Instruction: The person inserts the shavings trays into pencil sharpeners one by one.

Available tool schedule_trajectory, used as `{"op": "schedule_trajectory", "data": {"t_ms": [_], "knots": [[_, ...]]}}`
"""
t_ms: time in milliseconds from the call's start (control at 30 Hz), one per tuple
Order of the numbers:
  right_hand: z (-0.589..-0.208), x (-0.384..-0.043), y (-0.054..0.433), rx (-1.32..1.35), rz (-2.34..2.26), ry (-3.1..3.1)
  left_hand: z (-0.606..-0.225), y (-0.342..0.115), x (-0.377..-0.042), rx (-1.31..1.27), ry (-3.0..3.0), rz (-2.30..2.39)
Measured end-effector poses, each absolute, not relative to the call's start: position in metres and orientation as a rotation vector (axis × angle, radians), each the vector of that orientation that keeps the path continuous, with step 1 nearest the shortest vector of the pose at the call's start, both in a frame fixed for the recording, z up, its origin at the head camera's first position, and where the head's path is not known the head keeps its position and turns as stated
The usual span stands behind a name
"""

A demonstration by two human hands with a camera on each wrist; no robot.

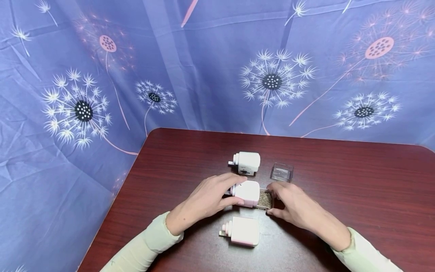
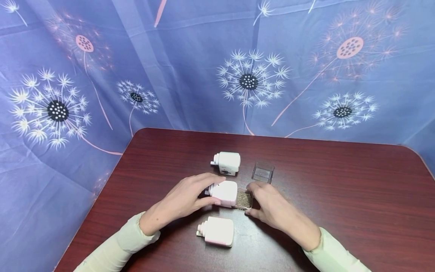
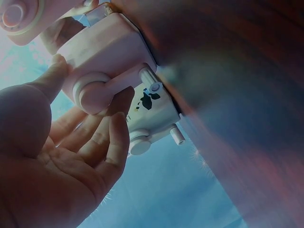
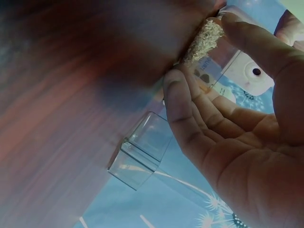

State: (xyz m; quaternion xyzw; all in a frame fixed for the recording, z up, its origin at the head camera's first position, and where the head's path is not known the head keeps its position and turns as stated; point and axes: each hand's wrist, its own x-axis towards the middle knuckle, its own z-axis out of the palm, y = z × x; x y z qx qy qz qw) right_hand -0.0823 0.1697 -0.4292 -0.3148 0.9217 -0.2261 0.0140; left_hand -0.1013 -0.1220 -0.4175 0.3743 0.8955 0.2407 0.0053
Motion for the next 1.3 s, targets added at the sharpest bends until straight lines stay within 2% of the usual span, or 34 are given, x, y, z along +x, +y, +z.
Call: {"op": "schedule_trajectory", "data": {"t_ms": [1300], "knots": [[-0.429,-0.089,0.151,-1.034,-0.716,2.859,-0.417,-0.123,-0.103,1.184,2.749,0.847]]}}
